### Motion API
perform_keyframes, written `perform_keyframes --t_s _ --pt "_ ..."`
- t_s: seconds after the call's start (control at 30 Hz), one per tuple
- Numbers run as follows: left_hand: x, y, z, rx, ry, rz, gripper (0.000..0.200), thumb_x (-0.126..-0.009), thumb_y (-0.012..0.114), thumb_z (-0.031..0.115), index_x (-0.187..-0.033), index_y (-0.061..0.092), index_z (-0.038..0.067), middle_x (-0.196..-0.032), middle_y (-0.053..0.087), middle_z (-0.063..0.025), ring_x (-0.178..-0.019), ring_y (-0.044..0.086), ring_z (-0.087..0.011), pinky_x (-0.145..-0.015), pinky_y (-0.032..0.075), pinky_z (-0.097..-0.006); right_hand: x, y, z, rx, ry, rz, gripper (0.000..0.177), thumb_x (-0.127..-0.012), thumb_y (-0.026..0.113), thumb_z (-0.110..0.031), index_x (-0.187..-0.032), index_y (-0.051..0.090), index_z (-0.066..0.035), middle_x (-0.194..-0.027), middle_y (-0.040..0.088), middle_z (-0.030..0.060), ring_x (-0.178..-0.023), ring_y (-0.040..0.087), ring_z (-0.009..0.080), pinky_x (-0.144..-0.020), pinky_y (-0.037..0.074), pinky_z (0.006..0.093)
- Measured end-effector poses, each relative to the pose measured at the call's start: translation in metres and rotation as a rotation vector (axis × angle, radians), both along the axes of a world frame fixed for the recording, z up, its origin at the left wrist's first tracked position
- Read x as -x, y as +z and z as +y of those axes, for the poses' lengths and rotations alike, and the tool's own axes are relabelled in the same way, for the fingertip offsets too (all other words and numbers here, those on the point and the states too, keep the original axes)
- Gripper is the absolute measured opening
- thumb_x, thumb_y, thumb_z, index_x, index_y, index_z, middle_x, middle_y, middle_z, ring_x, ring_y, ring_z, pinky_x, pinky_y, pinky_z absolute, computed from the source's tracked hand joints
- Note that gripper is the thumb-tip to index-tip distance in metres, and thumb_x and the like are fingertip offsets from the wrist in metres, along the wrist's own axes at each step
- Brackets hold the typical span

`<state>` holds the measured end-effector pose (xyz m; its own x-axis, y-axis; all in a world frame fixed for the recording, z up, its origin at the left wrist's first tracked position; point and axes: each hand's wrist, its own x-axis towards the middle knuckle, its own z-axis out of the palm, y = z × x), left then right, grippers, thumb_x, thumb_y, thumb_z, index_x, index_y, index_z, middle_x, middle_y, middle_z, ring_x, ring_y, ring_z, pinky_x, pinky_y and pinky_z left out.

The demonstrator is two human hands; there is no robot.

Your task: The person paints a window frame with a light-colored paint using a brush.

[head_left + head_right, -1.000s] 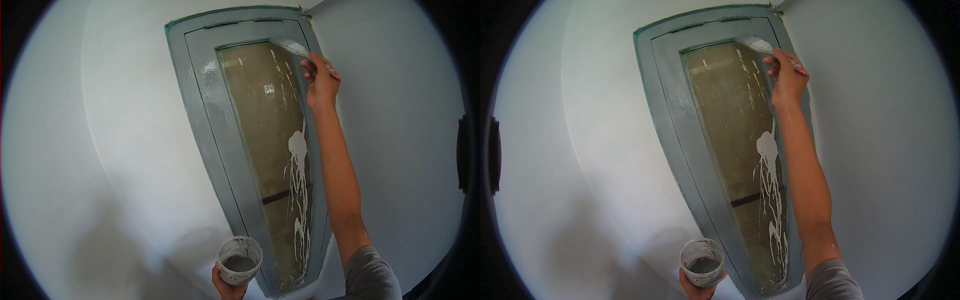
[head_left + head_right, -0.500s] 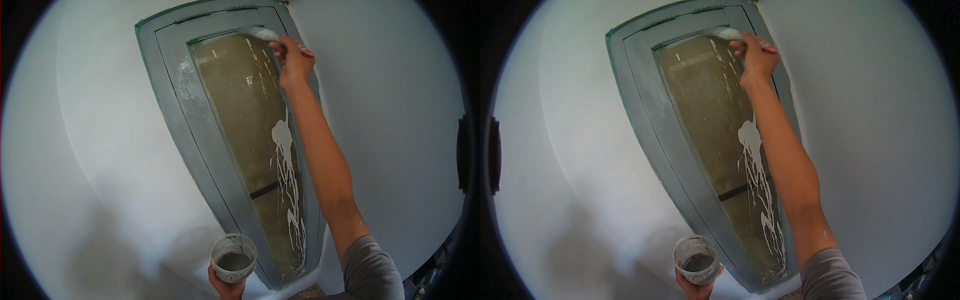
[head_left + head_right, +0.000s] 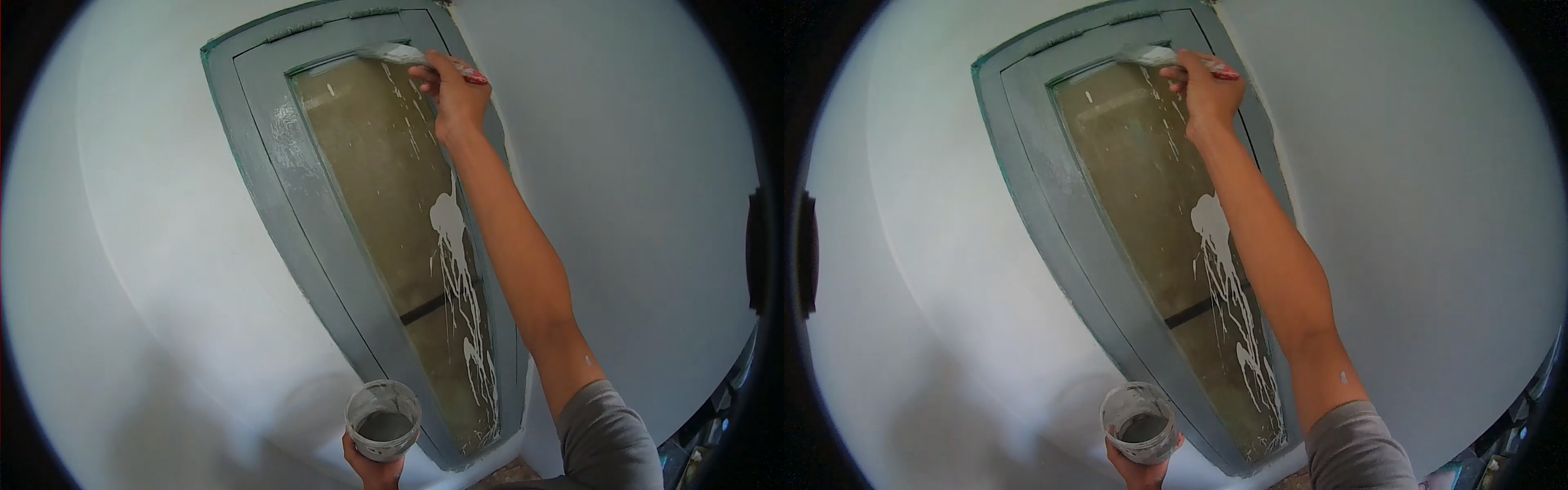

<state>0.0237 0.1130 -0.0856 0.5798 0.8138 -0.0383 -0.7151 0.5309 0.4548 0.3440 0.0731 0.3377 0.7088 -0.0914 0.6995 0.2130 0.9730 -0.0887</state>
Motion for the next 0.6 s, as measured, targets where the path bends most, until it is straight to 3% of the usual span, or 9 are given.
perform_keyframes --t_s 0.03,0.13,0.23,0.33,0.43,0.6 --pt "0.002 -0.001 0.001 -0.058 -0.08 -0.072 0.06 -0.094 0.042 0.052 -0.138 0.055 0.013 -0.137 0.059 -0.0124 -0.124 0.056 -0.039 -0.09 0.046 -0.0716 -0.004 0.0 -0.001 -0.025 -0.013 0.039 0.019 -0.085 0.076 -0.008 -0.096 0.066 0.003 -0.085 0.072 0.0131 -0.072 0.074 0.0213 -0.057 0.05 0.0283" --pt "0.004 0.005 -0.003 -0.043 -0.019 -0.028 0.059 -0.093 0.043 0.051 -0.135 0.058 0.013 -0.134 0.06 -0.0119 -0.122 0.057 -0.0393 -0.087 0.048 -0.0721 -0.014 -0.002 -0.011 -0.08 -0.093 0.117 0.017 -0.085 0.074 -0.007 -0.095 0.065 0.005 -0.084 0.071 0.0136 -0.07 0.073 0.0215 -0.056 0.052 0.0283" --pt "0.0 0.024 -0.018 -0.256 0.156 0.198 0.059 -0.093 0.046 0.059 -0.136 0.053 0.018 -0.131 0.057 -0.0096 -0.115 0.056 -0.0365 -0.077 0.042 -0.0676 -0.007 -0.003 -0.019 -0.1 -0.142 0.104 0.016 -0.085 0.072 -0.005 -0.094 0.065 0.006 -0.082 0.071 0.0141 -0.067 0.073 0.022 -0.055 0.053 0.0284" --pt "0.006 0.01 -0.002 -0.046 -0.032 -0.041 0.059 -0.093 0.043 0.052 -0.136 0.057 0.014 -0.135 0.06 -0.0121 -0.122 0.058 -0.0394 -0.086 0.048 -0.0727 0.002 -0.003 -0.023 -0.063 -0.14 0.038 0.017 -0.084 0.072 -0.005 -0.094 0.065 0.006 -0.08 0.071 0.0141 -0.066 0.073 0.0225 -0.054 0.053 0.0285" --pt "0.003 0.014 -0.008 -0.13 0.022 0.061 0.059 -0.093 0.043 0.051 -0.137 0.056 0.014 -0.134 0.06 -0.012 -0.121 0.058 -0.0394 -0.085 0.048 -0.0726 0.003 0.001 -0.018 -0.004 -0.13 0.03 0.018 -0.084 0.075 -0.007 -0.094 0.065 0.004 -0.082 0.072 0.0127 -0.068 0.073 0.0223 -0.055 0.052 0.0292" --pt "0.006 0.002 0.001 -0.093 -0.022 -0.03 0.059 -0.093 0.043 0.052 -0.137 0.056 0.015 -0.134 0.06 -0.0116 -0.121 0.058 -0.0393 -0.084 0.049 -0.072 -0.019 0.004 -0.022 -0.054 -0.174 0.137 0.018 -0.085 0.076 -0.008 -0.095 0.066 0.004 -0.083 0.072 0.0121 -0.069 0.073 0.0216 -0.057 0.052 0.0296"
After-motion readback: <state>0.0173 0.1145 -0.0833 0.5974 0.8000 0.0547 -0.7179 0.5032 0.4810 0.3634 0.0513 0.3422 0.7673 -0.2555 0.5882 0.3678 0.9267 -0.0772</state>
